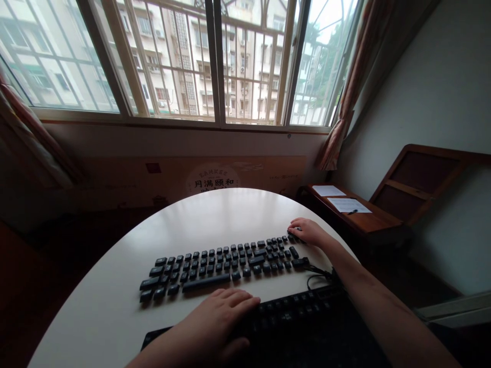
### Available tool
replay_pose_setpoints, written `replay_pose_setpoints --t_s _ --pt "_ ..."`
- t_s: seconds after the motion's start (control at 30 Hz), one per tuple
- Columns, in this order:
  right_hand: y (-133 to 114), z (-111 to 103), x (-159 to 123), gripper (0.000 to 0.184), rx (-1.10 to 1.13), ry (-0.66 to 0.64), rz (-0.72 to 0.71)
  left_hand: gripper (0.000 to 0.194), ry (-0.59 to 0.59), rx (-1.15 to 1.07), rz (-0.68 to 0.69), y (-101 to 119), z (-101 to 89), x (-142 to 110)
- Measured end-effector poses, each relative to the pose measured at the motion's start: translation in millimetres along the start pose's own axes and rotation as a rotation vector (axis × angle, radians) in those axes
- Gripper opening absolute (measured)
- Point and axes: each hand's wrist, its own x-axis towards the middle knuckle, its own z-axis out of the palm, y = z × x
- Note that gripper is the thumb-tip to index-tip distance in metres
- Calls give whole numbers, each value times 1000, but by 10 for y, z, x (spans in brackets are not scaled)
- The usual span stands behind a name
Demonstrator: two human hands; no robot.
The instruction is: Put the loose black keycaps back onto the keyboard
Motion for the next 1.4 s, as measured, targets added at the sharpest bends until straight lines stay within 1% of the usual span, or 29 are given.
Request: replay_pose_setpoints --t_s 0.17,0.27,0.4,0.5,0.67,0.8,0.9,0.97,1.07,1.17,1.27,1.4 --pt "10 23 14 23 -26 -19 24 69 1 -2 10 -19 12 11" --pt "2 38 18 24 -45 -42 41 68 10 -16 8 14 -9 10" --pt "-32 38 15 26 -68 -59 64 68 -29 6 -32 63 -44 4" --pt "-52 31 13 26 -75 -66 81 69 -26 17 -28 38 -27 -2" --pt "-52 33 13 28 -67 -66 117 69 25 0 30 -41 24 -5" --pt "-49 50 22 28 -25 -39 151 68 16 -1 24 -41 14 -4" --pt "-42 60 37 28 43 26 168 70 -9 7 9 -23 2 0" --pt "-29 57 48 26 106 99 178 70 -18 13 -2 -7 -2 3" --pt "-3 29 53 23 202 249 188 69 0 15 -10 25 -16 7" --pt "-4 -46 35 28 278 401 190 68 9 8 1 62 -45 5" --pt "-51 -206 -11 34 344 527 177 69 -12 17 -15 95 -80 -5" --pt "-186 -584 -134 36 445 676 128 68 -16 32 -8 100 -92 -12"
